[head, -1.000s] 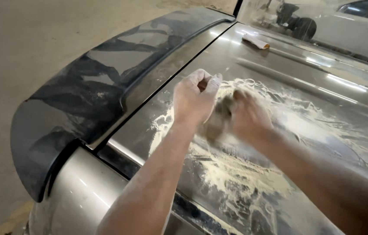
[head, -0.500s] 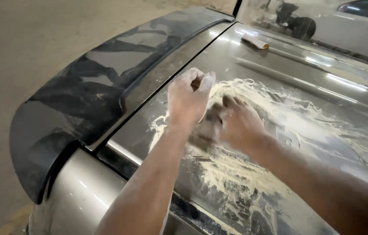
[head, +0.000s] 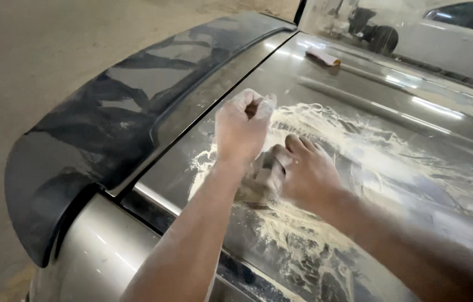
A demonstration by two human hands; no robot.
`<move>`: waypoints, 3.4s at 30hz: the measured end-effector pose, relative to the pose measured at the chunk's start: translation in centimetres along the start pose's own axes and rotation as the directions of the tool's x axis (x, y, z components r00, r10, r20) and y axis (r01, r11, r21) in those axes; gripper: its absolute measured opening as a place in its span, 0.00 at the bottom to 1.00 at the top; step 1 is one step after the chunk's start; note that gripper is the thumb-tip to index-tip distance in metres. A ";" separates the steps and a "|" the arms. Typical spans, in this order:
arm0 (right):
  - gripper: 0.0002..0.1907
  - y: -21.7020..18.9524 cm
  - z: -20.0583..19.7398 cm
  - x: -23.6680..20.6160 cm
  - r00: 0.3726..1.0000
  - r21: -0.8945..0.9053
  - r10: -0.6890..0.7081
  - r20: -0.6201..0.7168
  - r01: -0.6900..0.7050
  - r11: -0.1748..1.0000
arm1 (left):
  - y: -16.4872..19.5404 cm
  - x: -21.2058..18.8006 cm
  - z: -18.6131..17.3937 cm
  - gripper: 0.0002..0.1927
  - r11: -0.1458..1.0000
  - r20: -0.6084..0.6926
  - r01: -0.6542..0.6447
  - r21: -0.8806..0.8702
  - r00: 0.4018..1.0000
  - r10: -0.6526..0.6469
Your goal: The person sands a beige car hood with a sanding block, moving in circular and back-and-forth motions to smooth the surface. A second person briefly appears in the background while the sander continues working.
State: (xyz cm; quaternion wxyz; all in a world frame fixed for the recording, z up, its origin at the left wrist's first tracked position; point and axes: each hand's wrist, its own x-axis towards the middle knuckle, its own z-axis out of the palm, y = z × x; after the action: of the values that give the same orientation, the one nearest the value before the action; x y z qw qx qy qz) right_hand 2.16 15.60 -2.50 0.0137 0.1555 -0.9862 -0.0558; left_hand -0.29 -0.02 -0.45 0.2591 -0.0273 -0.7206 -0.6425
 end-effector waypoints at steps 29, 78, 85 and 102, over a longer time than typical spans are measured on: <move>0.19 -0.8 -2.9 1.7 0.947 -0.216 -0.106 -0.302 0.041 0.976 | 0.2 0.3 -0.6 0.14 0.998 -0.047 -0.019 -0.067 0.999 0.015; 0.19 8.3 1.5 -1.5 0.977 -0.214 0.029 -0.211 -0.076 0.974 | -0.9 0.0 -0.1 0.13 0.998 -0.038 -0.022 -0.051 0.999 0.020; 0.14 8.2 -0.4 -1.9 0.998 -0.115 0.046 -0.045 -0.051 0.992 | -0.9 0.4 0.7 0.15 0.999 0.016 0.020 0.048 1.000 -0.021; 0.18 9.0 -1.1 2.0 0.968 -0.497 -0.143 -0.206 0.023 0.868 | -0.6 0.3 0.4 0.16 0.997 0.004 -0.030 0.071 1.000 0.030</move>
State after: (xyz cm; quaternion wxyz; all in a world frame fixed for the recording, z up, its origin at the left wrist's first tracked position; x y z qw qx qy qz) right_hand -2.44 23.35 -0.35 0.1672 0.1949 -0.9232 -0.2859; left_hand -0.86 0.18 -0.88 0.2682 -0.0300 -0.7428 -0.6127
